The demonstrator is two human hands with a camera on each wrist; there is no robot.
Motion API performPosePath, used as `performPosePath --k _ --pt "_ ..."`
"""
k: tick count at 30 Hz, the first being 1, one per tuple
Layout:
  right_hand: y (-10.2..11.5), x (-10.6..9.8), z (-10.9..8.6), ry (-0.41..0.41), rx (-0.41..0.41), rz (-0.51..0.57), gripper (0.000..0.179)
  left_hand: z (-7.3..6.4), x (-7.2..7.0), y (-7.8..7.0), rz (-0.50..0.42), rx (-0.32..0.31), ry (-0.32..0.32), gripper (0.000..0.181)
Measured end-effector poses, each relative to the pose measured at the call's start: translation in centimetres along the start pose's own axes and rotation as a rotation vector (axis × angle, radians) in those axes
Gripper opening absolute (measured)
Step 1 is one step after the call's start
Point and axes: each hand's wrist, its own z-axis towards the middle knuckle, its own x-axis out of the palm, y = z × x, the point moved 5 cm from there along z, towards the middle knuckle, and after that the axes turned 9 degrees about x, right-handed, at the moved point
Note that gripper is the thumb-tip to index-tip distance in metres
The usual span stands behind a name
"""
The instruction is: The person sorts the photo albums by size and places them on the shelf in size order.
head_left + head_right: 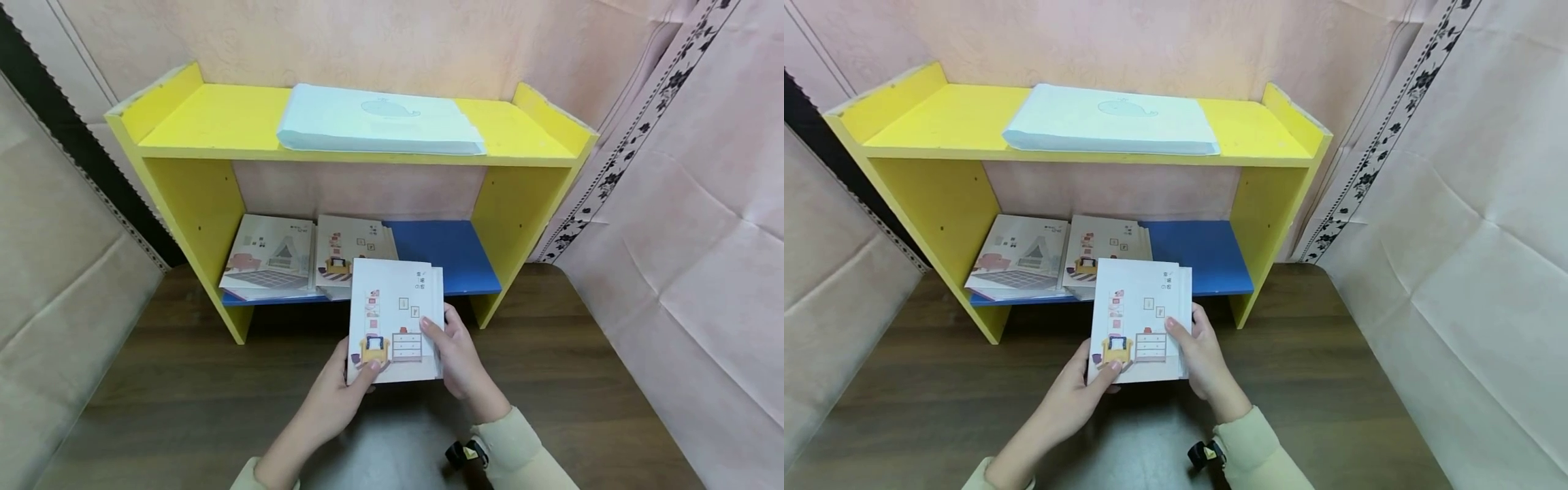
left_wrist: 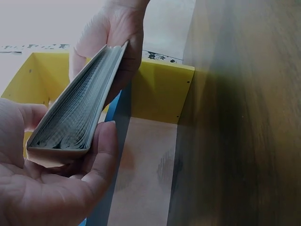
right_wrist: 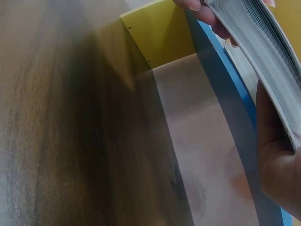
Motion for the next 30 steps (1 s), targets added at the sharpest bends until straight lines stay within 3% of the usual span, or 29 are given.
performPosePath --k 8,16,22,30 --pt "-0.7 -0.4 0.1 -0.007 0.048 0.019 0.052 0.1 0.5 -0.2 0.012 0.033 0.007 0.057" --pt "-0.7 -1.3 -0.1 -0.02 0.084 0.038 0.055 0.4 1.1 -0.1 0.006 0.007 0.029 0.063" --pt "-0.9 -2.4 -0.2 -0.049 0.113 0.061 0.057 0.8 1.9 0.3 -0.08 -0.016 0.058 0.063" --pt "-0.6 -3.7 -0.5 -0.078 0.139 0.075 0.057 1.6 2.9 -0.5 -0.144 -0.02 0.057 0.066"
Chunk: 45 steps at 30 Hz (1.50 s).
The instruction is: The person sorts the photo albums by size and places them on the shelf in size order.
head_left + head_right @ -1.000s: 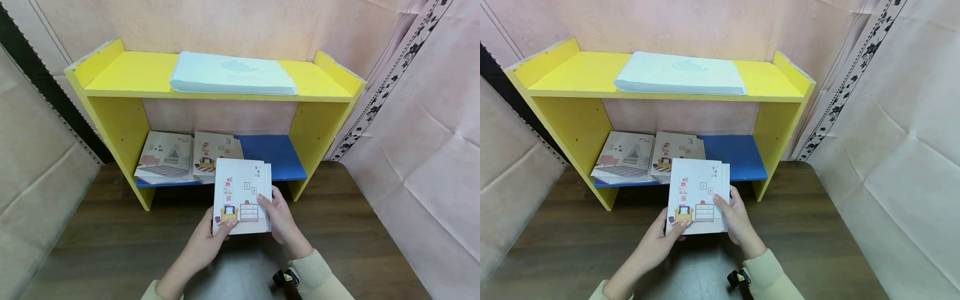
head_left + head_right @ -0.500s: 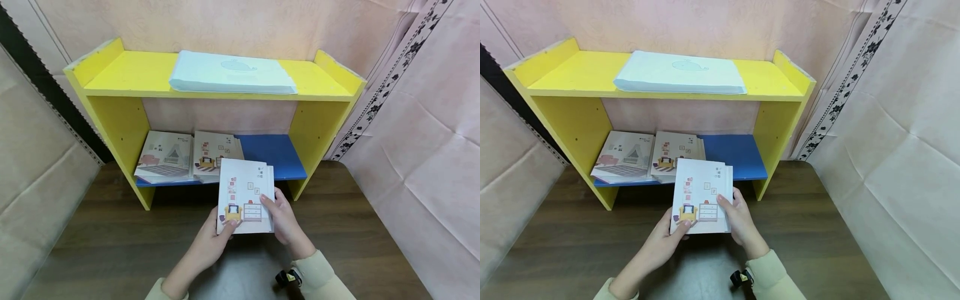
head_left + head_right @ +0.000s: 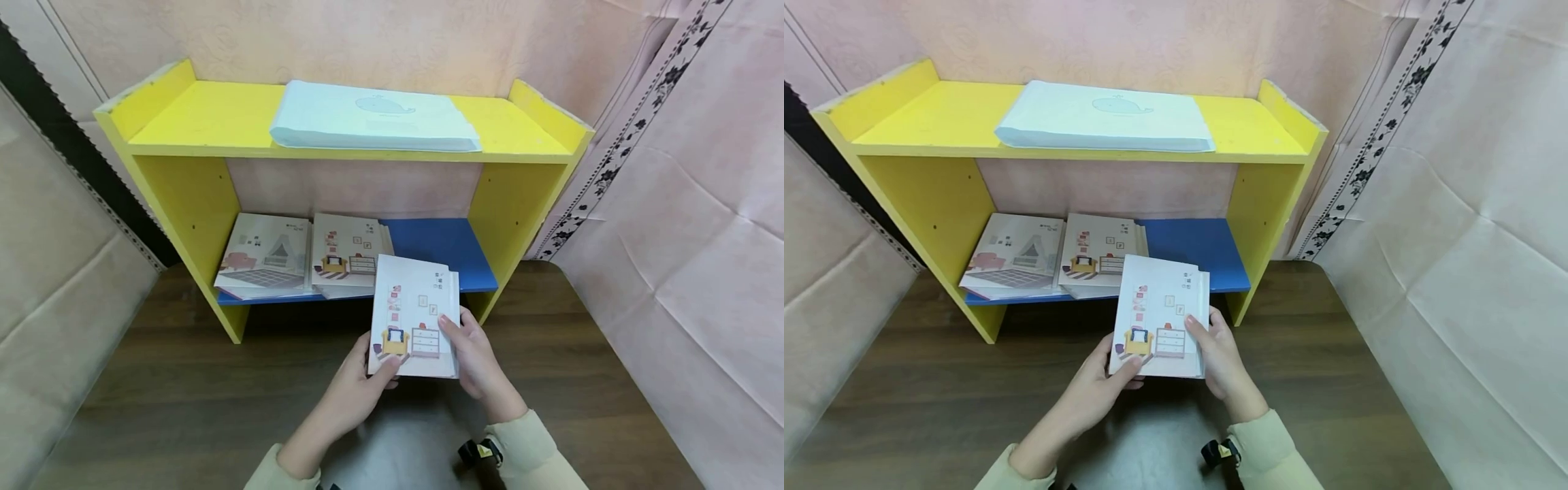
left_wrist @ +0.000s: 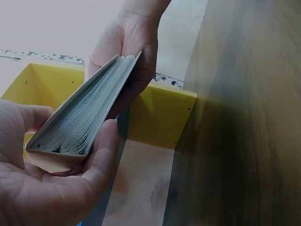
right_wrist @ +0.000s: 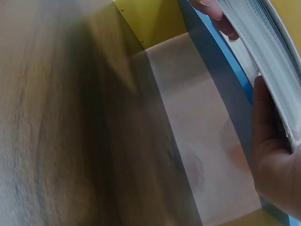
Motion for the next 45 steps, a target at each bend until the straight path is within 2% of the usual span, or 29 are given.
performPosePath --k 5,9,13,18,23,27,32,38,45 --pt "0.4 -0.7 -0.1 -0.012 0.02 -0.033 0.062 0.7 0.5 -0.1 -0.063 0.009 -0.037 0.059" --pt "0.7 -1.5 -0.3 0.015 0.028 -0.089 0.067 1.3 0.8 0.0 -0.112 -0.002 -0.052 0.058" --pt "0.9 -2.1 -0.6 0.108 0.018 -0.124 0.068 1.8 1.0 0.1 -0.144 -0.015 -0.057 0.058" --pt "1.1 -2.4 -1.0 0.235 0.003 -0.108 0.066 2.6 1.2 0.0 -0.197 -0.017 -0.076 0.058" --pt "1.3 -2.4 -1.3 0.313 0.002 -0.098 0.072 3.5 1.3 -0.3 -0.266 -0.021 -0.102 0.061" --pt "1.4 -2.4 -1.3 0.302 -0.013 -0.108 0.073 4.2 1.1 -0.5 -0.304 -0.041 -0.109 0.069" --pt "1.5 -2.2 -0.9 0.257 -0.05 -0.104 0.071 5.2 0.2 -0.5 -0.291 -0.061 -0.102 0.081" --pt "1.9 -1.9 -0.5 0.231 -0.086 -0.087 0.068 6.3 -0.8 -0.6 -0.25 -0.055 -0.09 0.078" --pt "2.3 -1.9 -0.2 0.206 -0.102 -0.068 0.063 6.9 -1.3 -0.1 -0.223 -0.096 -0.108 0.079"
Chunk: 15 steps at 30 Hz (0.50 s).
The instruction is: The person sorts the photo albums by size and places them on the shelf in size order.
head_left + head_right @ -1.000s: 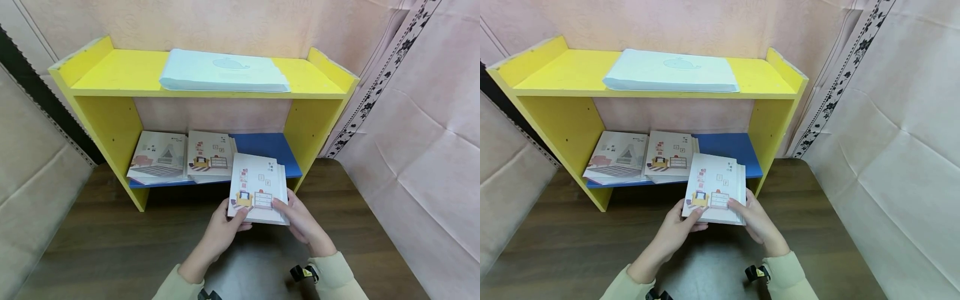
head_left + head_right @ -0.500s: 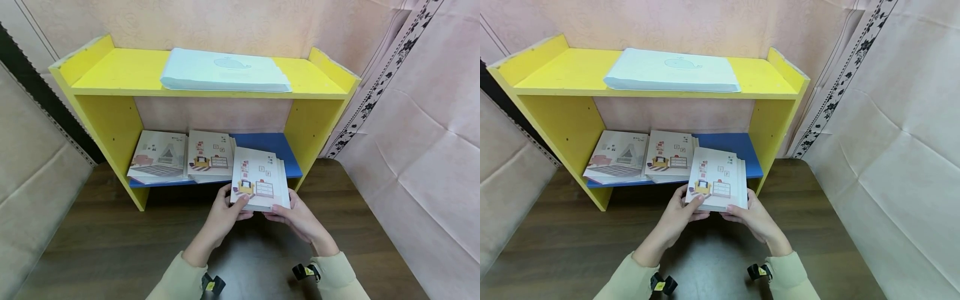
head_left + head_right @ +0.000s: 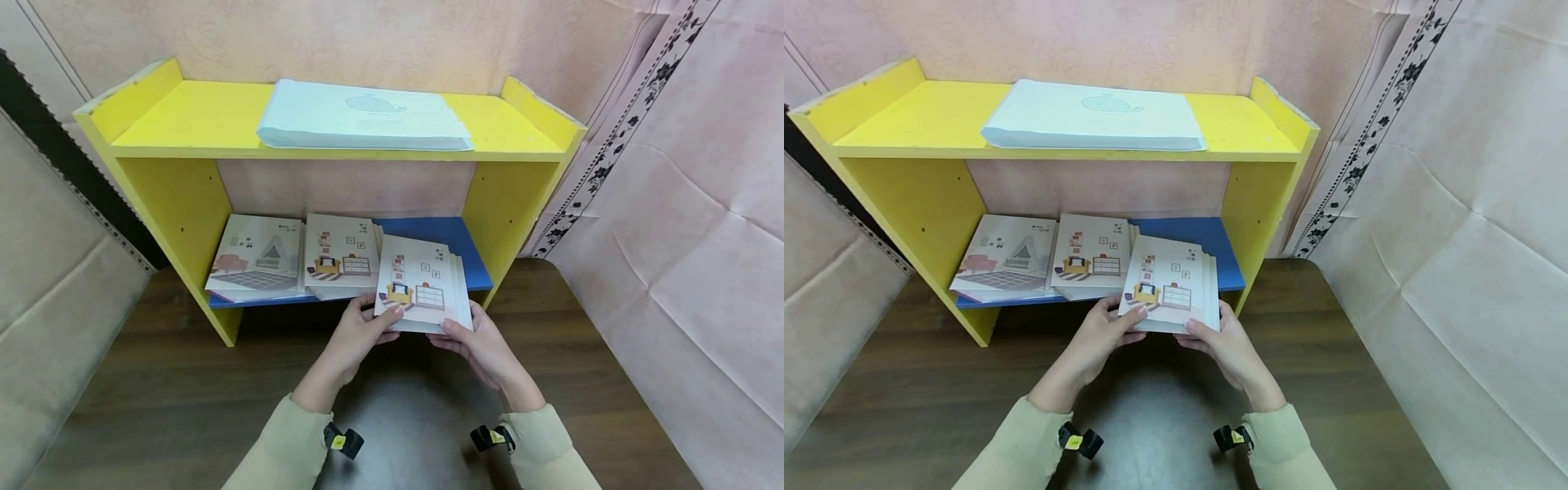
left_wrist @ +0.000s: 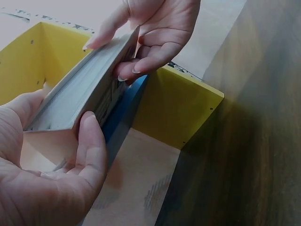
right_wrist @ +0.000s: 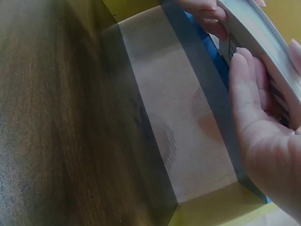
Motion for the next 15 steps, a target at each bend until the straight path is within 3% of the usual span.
performPosePath --k 15 --pt "-0.4 -0.7 1.3 -0.071 -0.046 0.042 0.057 0.6 0.2 0.3 -0.019 0.006 -0.054 0.073"
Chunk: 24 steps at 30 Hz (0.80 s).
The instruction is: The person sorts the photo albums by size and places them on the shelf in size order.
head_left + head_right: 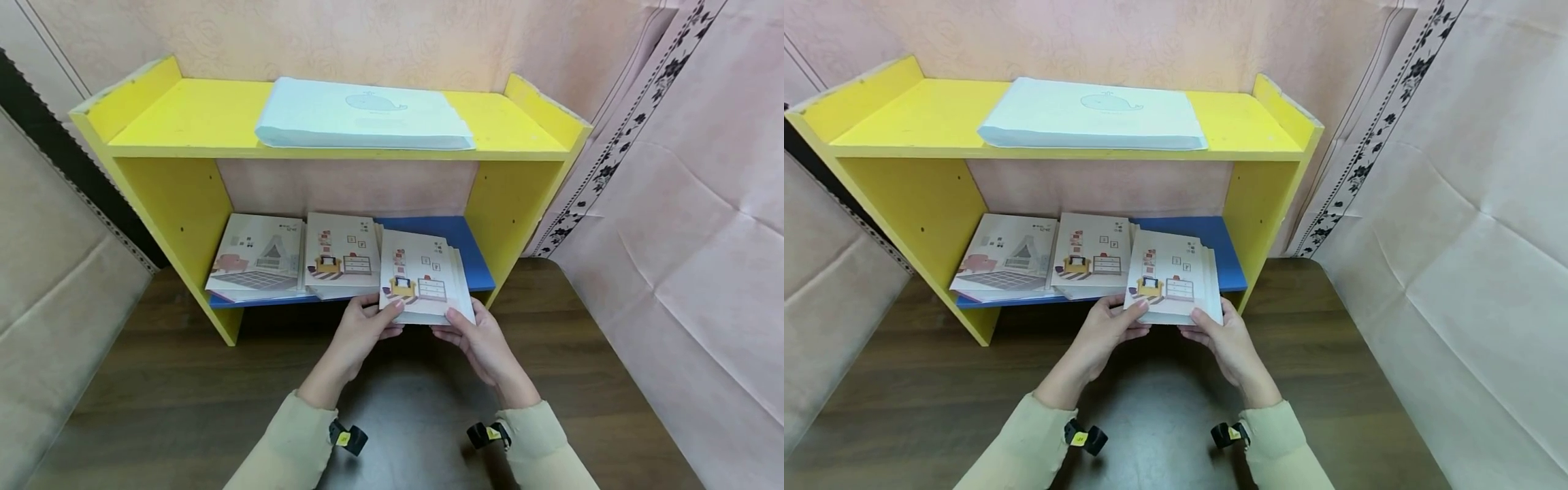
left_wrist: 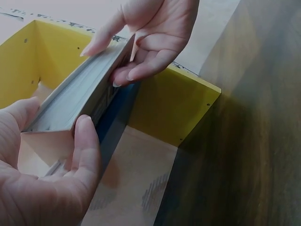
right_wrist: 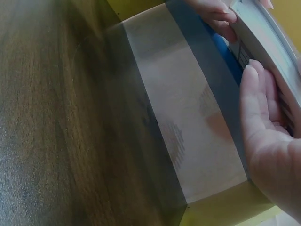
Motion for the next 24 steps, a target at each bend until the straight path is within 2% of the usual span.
performPosePath --k 7,18,24 --pt "-0.2 -0.7 0.6 -0.068 0.001 0.045 0.055 0.3 1.0 0.6 -0.004 -0.008 -0.024 0.071" --pt "-0.1 -0.5 1.8 -0.198 0.017 0.087 0.059 1.0 1.1 0.6 0.042 -0.016 -0.057 0.063" --pt "0.0 -0.5 2.1 -0.231 0.021 0.096 0.059 1.1 1.1 0.8 -0.009 -0.002 -0.054 0.053"
